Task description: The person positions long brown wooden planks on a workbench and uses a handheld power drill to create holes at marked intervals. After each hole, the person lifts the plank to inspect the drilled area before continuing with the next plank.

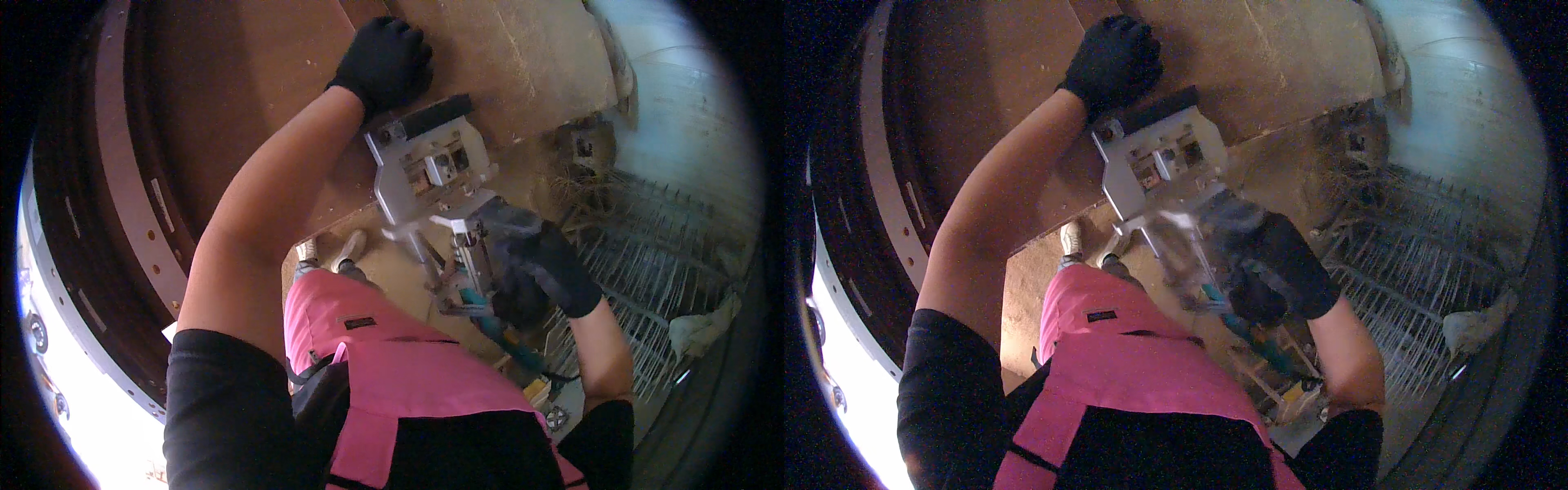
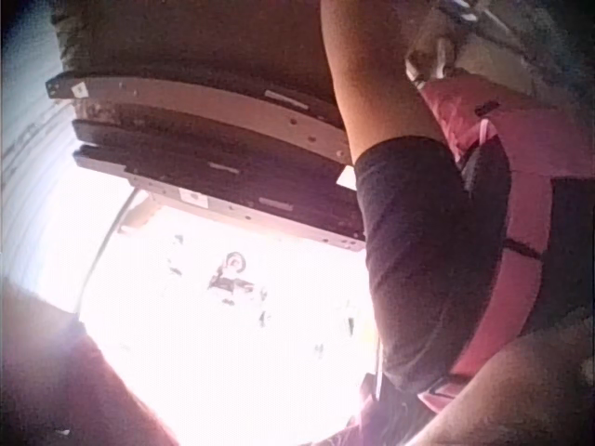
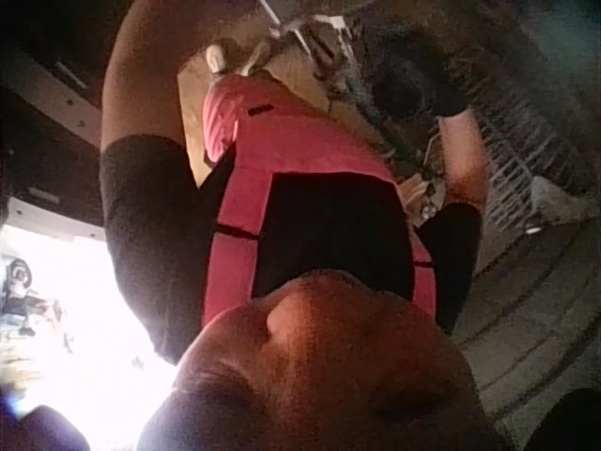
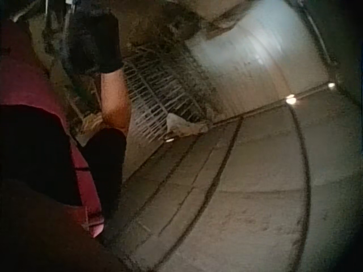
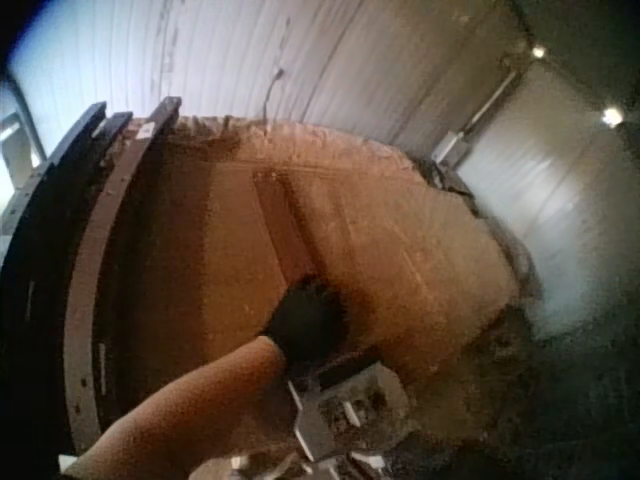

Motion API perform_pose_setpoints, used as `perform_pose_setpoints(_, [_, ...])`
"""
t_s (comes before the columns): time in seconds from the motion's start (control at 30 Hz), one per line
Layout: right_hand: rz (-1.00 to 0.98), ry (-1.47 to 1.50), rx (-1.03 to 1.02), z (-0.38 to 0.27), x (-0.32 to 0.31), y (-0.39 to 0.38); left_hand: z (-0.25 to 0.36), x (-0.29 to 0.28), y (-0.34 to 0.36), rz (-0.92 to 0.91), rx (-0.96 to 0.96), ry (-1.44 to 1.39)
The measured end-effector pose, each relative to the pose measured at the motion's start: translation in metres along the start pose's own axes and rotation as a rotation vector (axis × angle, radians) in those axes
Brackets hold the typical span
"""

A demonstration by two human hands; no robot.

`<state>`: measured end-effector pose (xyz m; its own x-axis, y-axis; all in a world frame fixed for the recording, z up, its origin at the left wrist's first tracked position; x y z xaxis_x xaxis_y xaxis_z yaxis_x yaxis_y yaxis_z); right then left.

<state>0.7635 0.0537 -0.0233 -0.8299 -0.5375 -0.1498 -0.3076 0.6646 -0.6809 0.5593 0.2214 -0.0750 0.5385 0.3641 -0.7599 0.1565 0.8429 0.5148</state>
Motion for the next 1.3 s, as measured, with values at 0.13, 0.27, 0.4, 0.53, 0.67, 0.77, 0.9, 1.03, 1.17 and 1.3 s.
perform_pose_setpoints(0.13, [-0.019, -0.461, -0.056, -0.01, 0.004, 0.001, -0.007, 0.007, 0.006, -0.088, -0.093, -0.007])
perform_pose_setpoints(0.27, [0.002, -0.131, 0.033, -0.011, -0.003, 0.003, -0.001, -0.01, 0.008, -0.017, -0.078, 0.01])
perform_pose_setpoints(0.4, [-0.02, -0.175, -0.055, -0.026, -0.002, 0.004, -0.007, -0.002, 0.014, -0.21, -0.168, -0.035])
perform_pose_setpoints(0.53, [0.01, -0.296, -0.025, -0.019, 0.0, 0.004, -0.009, -0.005, 0.017, -0.165, -0.187, 0.002])
perform_pose_setpoints(0.67, [-0.058, -0.137, 0.0, -0.014, 0.006, 0.009, -0.006, -0.007, 0.018, -0.077, -0.084, 0.007])
perform_pose_setpoints(0.77, [0.024, -0.153, -0.068, -0.025, -0.002, 0.013, -0.008, 0.004, 0.018, -0.117, -0.08, 0.064])
perform_pose_setpoints(0.9, [0.044, -0.038, 0.088, -0.018, 0.002, 0.01, -0.009, -0.004, 0.018, 0.007, -0.069, 0.002])
perform_pose_setpoints(1.03, [0.023, -0.047, 0.13, -0.014, 0.007, 0.01, -0.011, -0.004, 0.018, 0.004, -0.071, 0.014])
perform_pose_setpoints(1.17, [0.015, -0.065, 0.128, -0.012, -0.004, 0.013, -0.005, 0.006, 0.023, -0.107, -0.063, -0.027])
perform_pose_setpoints(1.3, [-0.008, -0.171, 0.102, -0.014, -0.011, 0.014, -0.008, 0.01, 0.03, -0.1, -0.142, -0.089])
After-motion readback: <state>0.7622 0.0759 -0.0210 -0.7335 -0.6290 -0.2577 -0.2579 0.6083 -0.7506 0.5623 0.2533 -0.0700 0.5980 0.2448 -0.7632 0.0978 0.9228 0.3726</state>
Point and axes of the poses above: each hand's wrist, its own y-axis towards the middle knuckle, its own x-axis out of the palm, z = x × y, the point moved 10 cm from there along y, towards the middle knuckle, and after that the axes turned 6 degrees about -x, right-handed, at the moved point
